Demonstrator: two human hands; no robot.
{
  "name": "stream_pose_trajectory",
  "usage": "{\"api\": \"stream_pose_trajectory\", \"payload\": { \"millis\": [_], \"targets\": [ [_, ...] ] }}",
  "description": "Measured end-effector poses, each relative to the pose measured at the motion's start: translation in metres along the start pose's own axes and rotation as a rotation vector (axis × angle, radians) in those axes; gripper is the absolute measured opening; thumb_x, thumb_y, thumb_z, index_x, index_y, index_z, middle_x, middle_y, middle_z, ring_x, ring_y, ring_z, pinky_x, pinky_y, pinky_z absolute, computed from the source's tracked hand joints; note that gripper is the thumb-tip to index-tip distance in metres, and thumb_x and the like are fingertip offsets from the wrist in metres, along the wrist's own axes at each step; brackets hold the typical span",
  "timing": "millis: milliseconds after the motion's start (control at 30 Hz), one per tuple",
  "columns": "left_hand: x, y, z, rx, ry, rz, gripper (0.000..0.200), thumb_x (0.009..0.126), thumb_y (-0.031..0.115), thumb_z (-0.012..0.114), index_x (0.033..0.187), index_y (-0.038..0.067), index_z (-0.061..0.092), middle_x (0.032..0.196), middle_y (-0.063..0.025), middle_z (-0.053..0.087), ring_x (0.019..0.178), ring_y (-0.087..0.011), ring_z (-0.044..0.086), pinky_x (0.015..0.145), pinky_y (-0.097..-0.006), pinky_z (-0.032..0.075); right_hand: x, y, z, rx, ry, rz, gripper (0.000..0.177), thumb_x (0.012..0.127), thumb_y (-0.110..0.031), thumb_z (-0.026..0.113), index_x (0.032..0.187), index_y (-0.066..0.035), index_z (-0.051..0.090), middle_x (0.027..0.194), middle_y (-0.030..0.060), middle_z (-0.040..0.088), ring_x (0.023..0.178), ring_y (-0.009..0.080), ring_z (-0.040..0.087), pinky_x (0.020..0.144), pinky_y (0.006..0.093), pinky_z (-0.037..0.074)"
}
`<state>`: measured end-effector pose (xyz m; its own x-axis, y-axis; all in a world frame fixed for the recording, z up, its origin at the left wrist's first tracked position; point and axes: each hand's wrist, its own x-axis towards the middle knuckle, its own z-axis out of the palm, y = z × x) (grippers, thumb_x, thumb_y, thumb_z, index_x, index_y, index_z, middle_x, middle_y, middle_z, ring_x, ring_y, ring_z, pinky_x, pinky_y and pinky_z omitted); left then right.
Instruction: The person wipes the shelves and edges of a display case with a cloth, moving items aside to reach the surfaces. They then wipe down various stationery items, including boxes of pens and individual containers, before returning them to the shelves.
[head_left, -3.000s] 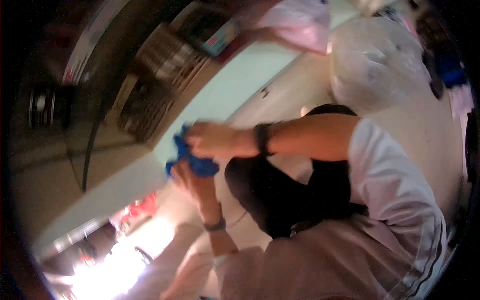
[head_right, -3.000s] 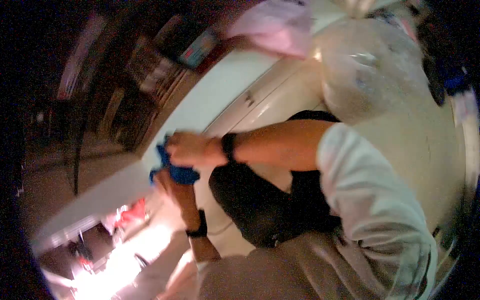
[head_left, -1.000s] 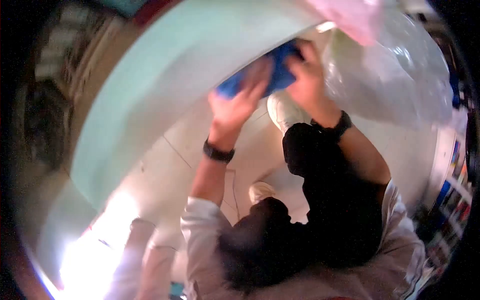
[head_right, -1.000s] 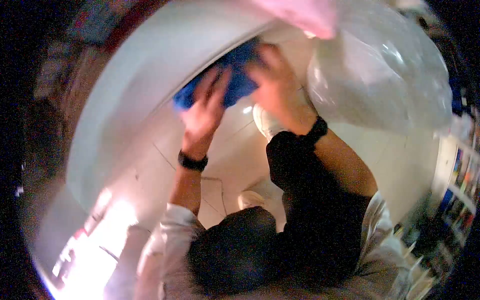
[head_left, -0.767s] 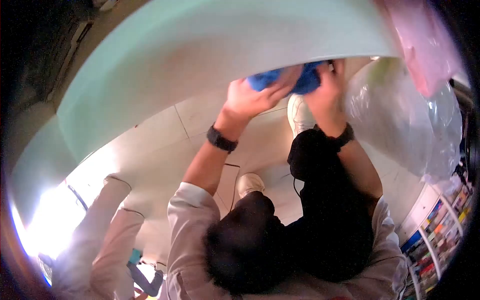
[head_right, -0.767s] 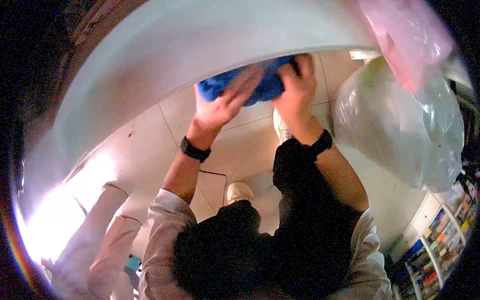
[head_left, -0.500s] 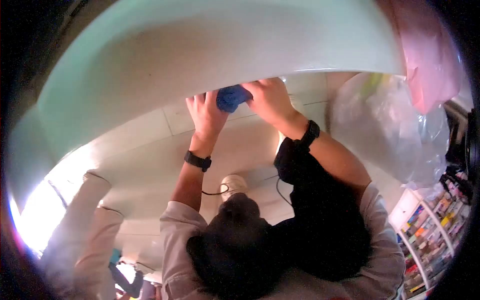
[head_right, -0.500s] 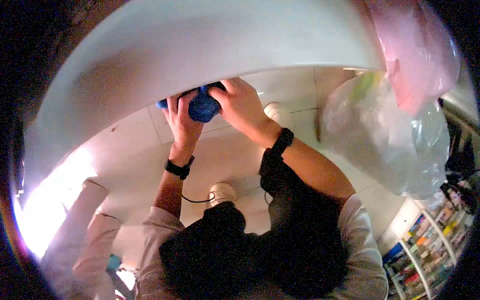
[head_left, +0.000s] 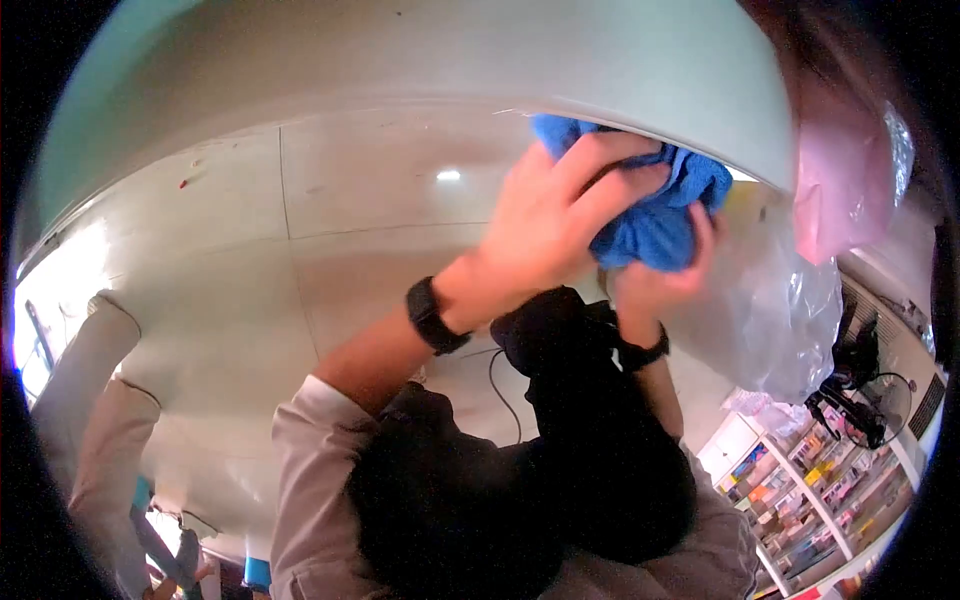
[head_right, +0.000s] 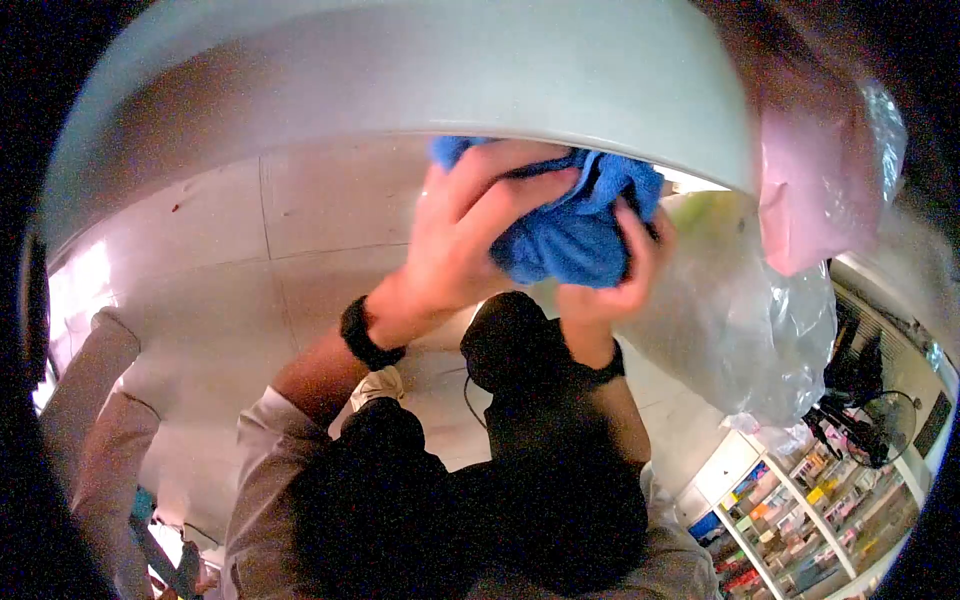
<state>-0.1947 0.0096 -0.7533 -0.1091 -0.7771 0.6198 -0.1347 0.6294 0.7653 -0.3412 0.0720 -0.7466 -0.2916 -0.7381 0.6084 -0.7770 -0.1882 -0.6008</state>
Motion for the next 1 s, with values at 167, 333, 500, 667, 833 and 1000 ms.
{"api": "stream_pose_trajectory", "payload": {
  "millis": [167, 333, 500, 667, 833, 1000],
  "targets": [
    [0.003, -0.025, -0.060, 0.480, -0.007, 0.341, 0.035, 0.073, 0.020, 0.070, 0.108, 0.019, 0.072, 0.113, 0.0018, 0.068, 0.097, -0.0130, 0.064, 0.077, -0.0315, 0.050, 0.013, -0.020, 0.066, 0.099, -0.104, -0.148, 0.033, 0.070, -0.010, 0.078, 0.099, -0.002, 0.064, 0.111, 0.0199, 0.060, 0.102, 0.0384, 0.059, 0.086, 0.0439, 0.048],
    [-0.035, -0.076, -0.115, 0.632, 0.170, 0.317, 0.029, 0.072, 0.014, 0.072, 0.099, 0.023, 0.069, 0.111, 0.0004, 0.063, 0.098, -0.0211, 0.063, 0.079, -0.0394, 0.052, 0.004, -0.050, 0.121, 0.120, -0.303, -0.324, 0.032, 0.065, 0.001, 0.073, 0.097, -0.003, 0.069, 0.105, 0.0152, 0.062, 0.091, 0.0340, 0.062, 0.077, 0.0399, 0.051],
    [-0.075, -0.100, -0.137, 0.716, 0.270, -0.034, 0.037, 0.066, 0.004, 0.077, 0.098, 0.015, 0.065, 0.115, -0.0043, 0.061, 0.104, -0.0249, 0.059, 0.085, -0.0418, 0.046, -0.012, -0.068, 0.156, 0.100, -0.626, -0.363, 0.037, 0.062, 0.000, 0.070, 0.097, -0.010, 0.067, 0.100, 0.0135, 0.060, 0.082, 0.0349, 0.062, 0.067, 0.0452, 0.052],
    [-0.061, -0.047, -0.125, 0.514, 0.097, 0.040, 0.041, 0.068, 0.002, 0.075, 0.107, 0.012, 0.070, 0.118, -0.0078, 0.065, 0.105, -0.0265, 0.062, 0.089, -0.0406, 0.048, -0.005, -0.055, 0.099, 0.196, -0.615, -0.287, 0.044, 0.059, -0.006, 0.081, 0.101, -0.009, 0.068, 0.111, 0.0167, 0.060, 0.092, 0.0352, 0.065, 0.074, 0.0429, 0.055],
    [0.009, 0.006, -0.099, 0.087, -0.108, 0.530, 0.024, 0.082, 0.020, 0.064, 0.105, 0.018, 0.070, 0.118, -0.0065, 0.066, 0.110, -0.0271, 0.061, 0.099, -0.0440, 0.047, 0.042, -0.051, -0.031, -0.206, -0.713, -0.299, 0.054, 0.077, -0.023, 0.077, 0.125, -0.008, 0.057, 0.130, 0.0194, 0.057, 0.108, 0.0295, 0.061, 0.086, 0.0448, 0.051],
    [0.103, 0.060, -0.091, 0.592, -0.220, 0.329, 0.033, 0.080, 0.022, 0.060, 0.113, 0.018, 0.065, 0.123, -0.0025, 0.060, 0.093, -0.0268, 0.060, 0.080, -0.0399, 0.051, 0.098, -0.078, -0.010, -0.203, -0.278, -0.376, 0.043, 0.072, -0.010, 0.076, 0.112, 0.001, 0.062, 0.119, 0.0200, 0.059, 0.104, 0.0374, 0.061, 0.087, 0.0457, 0.051]
  ]
}}
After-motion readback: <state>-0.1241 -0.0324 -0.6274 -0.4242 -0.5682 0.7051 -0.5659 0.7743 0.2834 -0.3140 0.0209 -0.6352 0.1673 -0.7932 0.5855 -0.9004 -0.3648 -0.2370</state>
